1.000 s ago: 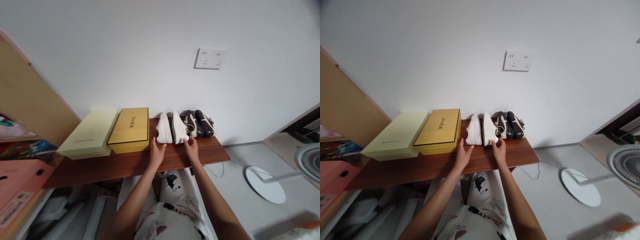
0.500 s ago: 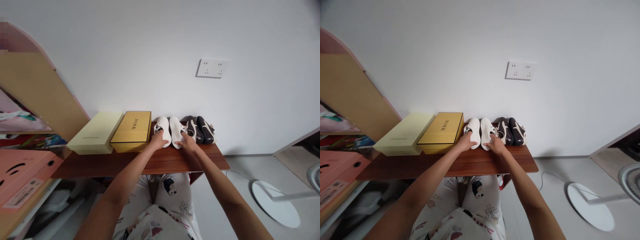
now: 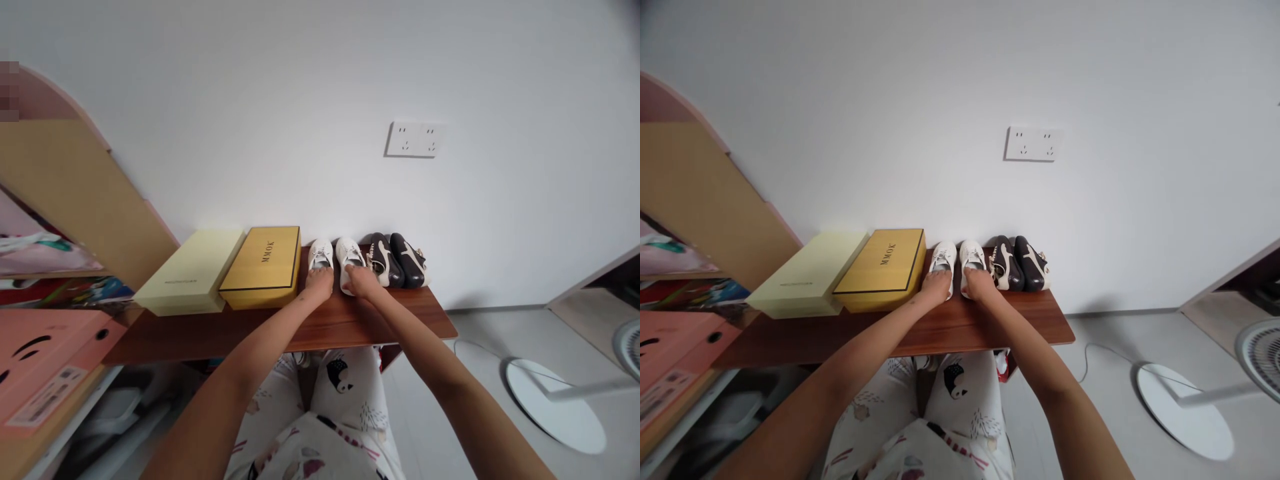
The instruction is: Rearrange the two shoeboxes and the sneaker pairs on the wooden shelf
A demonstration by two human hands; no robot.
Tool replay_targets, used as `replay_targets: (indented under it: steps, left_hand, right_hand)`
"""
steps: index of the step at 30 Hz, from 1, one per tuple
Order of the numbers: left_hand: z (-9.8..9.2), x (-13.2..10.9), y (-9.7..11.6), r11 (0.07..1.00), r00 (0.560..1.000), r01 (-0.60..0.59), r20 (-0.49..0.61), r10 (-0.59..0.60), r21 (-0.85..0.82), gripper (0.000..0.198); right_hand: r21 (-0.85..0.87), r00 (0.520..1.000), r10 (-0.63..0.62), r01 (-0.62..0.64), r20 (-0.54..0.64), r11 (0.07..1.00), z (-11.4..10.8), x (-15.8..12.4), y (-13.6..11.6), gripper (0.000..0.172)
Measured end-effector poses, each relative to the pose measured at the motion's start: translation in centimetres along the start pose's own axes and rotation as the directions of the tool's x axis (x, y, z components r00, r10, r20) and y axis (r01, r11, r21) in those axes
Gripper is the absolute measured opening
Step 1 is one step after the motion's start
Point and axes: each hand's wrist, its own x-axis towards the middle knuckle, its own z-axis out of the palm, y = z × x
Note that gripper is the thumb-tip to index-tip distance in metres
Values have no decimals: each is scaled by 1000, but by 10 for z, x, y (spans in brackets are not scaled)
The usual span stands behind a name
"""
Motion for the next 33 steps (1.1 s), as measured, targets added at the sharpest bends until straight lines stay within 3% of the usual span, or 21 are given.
replay_targets:
  steps: [13,17,20,22,25,28,30,33]
  left_hand:
    - [-4,3,-6,1000,1000,0,1,0,-29,44]
    - [-7,-7,-1,1000,995,5,-95,-7,-18,47]
    - [-8,-13,16,994,975,-51,-222,28,-97,46]
    - [-4,-12,35,964,962,-157,-254,100,-213,44]
    - [11,-2,73,860,965,-243,-205,166,-449,44]
    - [31,13,111,768,990,-134,-122,73,-627,54]
    - [42,23,130,724,997,-45,-78,-12,-688,61]
    - [52,35,145,662,996,54,-9,-91,-748,62]
  right_hand:
    - [-12,1000,-28,28,10,1000,8,10,-17,38]
    - [78,990,-48,58,-131,995,12,-5,-6,39]
    - [212,951,-35,105,-308,972,17,-24,27,36]
    - [287,910,63,62,-409,956,20,-37,60,34]
    - [378,798,337,-149,-499,914,22,-52,116,40]
    - [480,680,594,-385,-430,788,26,-60,166,54]
    - [568,683,675,-448,-281,690,30,-63,188,57]
    - [695,777,622,-394,-99,602,35,-62,203,52]
